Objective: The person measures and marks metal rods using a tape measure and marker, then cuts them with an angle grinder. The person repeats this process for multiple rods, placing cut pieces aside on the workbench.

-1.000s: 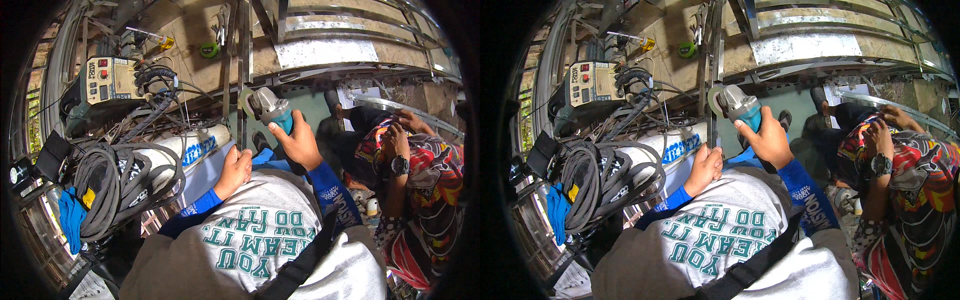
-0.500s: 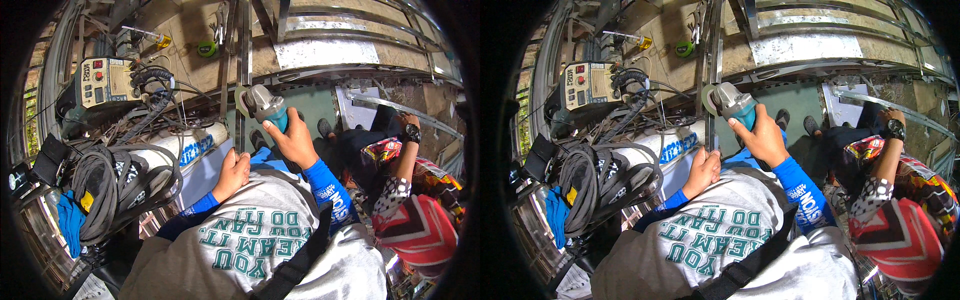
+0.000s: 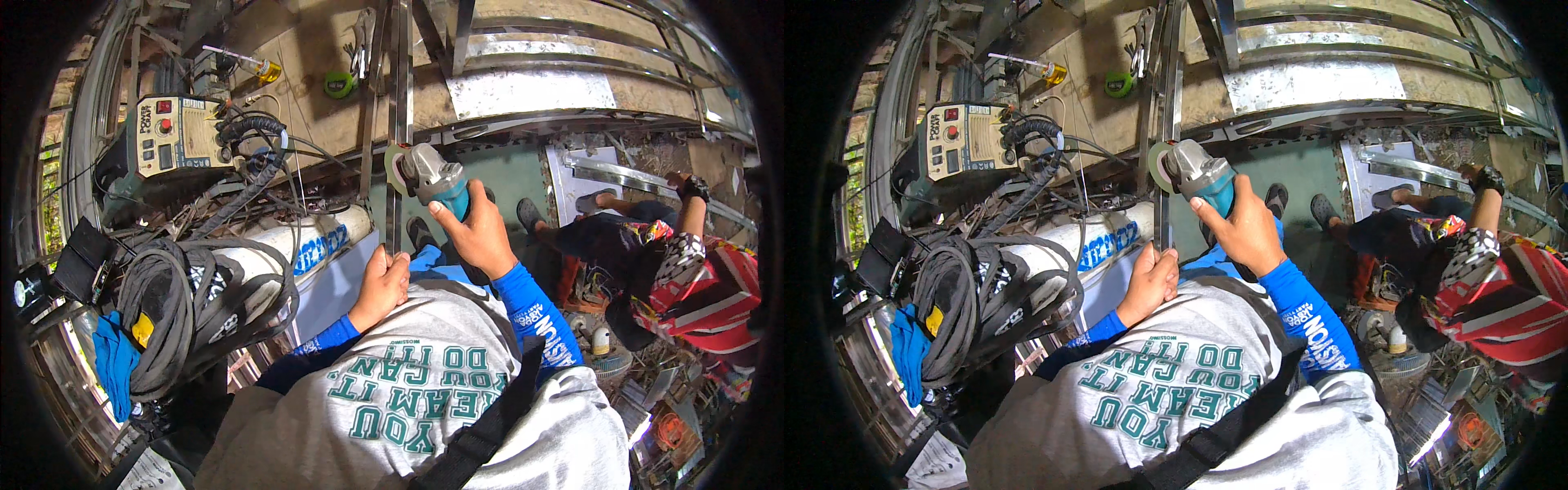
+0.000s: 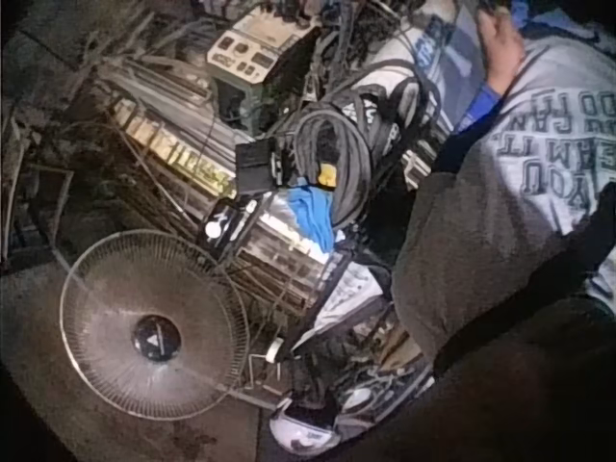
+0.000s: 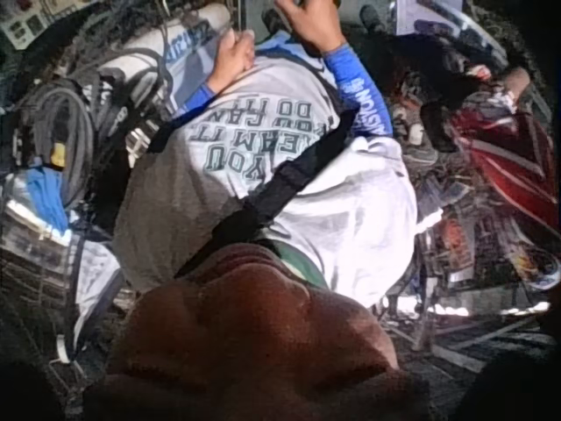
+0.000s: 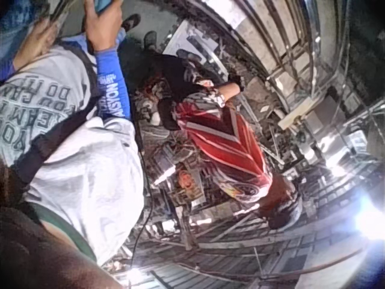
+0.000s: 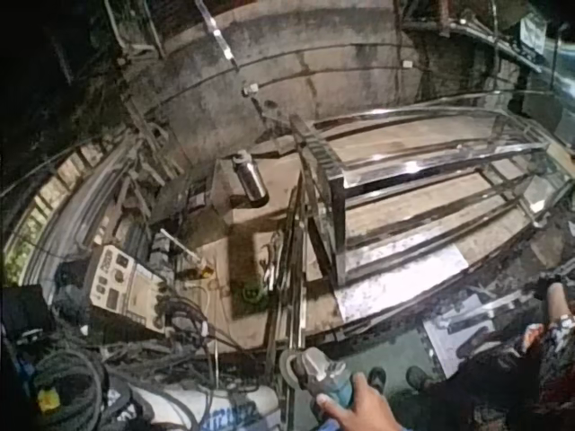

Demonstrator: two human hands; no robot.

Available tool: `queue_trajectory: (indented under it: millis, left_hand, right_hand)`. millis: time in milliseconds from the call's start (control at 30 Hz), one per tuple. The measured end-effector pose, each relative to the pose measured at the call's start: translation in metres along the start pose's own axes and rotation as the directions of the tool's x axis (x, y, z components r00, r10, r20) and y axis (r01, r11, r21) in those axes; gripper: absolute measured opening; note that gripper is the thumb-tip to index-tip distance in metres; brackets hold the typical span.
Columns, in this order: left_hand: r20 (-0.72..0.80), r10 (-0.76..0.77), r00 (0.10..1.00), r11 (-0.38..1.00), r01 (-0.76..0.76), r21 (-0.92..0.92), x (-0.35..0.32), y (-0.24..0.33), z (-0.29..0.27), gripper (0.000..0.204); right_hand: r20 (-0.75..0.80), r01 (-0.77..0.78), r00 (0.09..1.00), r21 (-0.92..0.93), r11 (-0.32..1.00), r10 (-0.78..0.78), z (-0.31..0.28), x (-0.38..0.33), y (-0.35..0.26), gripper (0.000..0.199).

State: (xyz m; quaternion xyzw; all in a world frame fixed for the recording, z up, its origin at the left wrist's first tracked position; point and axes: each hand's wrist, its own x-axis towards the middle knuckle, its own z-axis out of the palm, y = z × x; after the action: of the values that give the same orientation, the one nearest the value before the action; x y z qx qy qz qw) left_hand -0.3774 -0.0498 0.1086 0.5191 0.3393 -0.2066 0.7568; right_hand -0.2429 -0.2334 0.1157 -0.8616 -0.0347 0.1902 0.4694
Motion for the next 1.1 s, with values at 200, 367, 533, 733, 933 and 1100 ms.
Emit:
queue_trajectory:
  millis: [200,367,533,733,933,1100]
  left_hand:
    - [0.009,0.004,1.000,0.999,-0.004,0.034,0.000,0.002,0.000,0.011]
    - [0.020,0.009,1.000,0.999,-0.010,0.031,0.001,0.001,-0.001,0.011]
    - [0.021,0.010,1.000,0.999,-0.011,0.042,0.002,-0.001,-0.003,0.010]
    - [0.031,-0.004,1.000,1.000,0.003,0.024,0.003,-0.002,-0.004,0.010]
    - [0.031,-0.013,0.999,1.000,0.013,0.018,0.001,0.005,0.001,0.012]
    - [0.020,0.012,1.000,0.998,-0.013,0.061,0.006,-0.005,-0.005,0.012]
  right_hand:
    - [0.005,0.011,1.000,0.011,1.000,-0.011,0.001,0.001,-0.002,0.062]
    - [-0.021,0.050,0.999,-0.009,0.999,-0.050,0.001,0.001,0.000,0.062]
    - [-0.001,0.031,1.000,0.019,0.999,-0.031,0.001,0.001,-0.002,0.064]
    - [-0.002,0.013,1.000,-0.021,1.000,-0.013,0.000,0.000,-0.002,0.066]
    - [-0.005,0.001,1.000,0.005,1.000,-0.001,0.002,0.000,0.001,0.064]
    - [0.007,-0.004,1.000,0.000,1.000,0.004,0.000,0.001,-0.002,0.064]
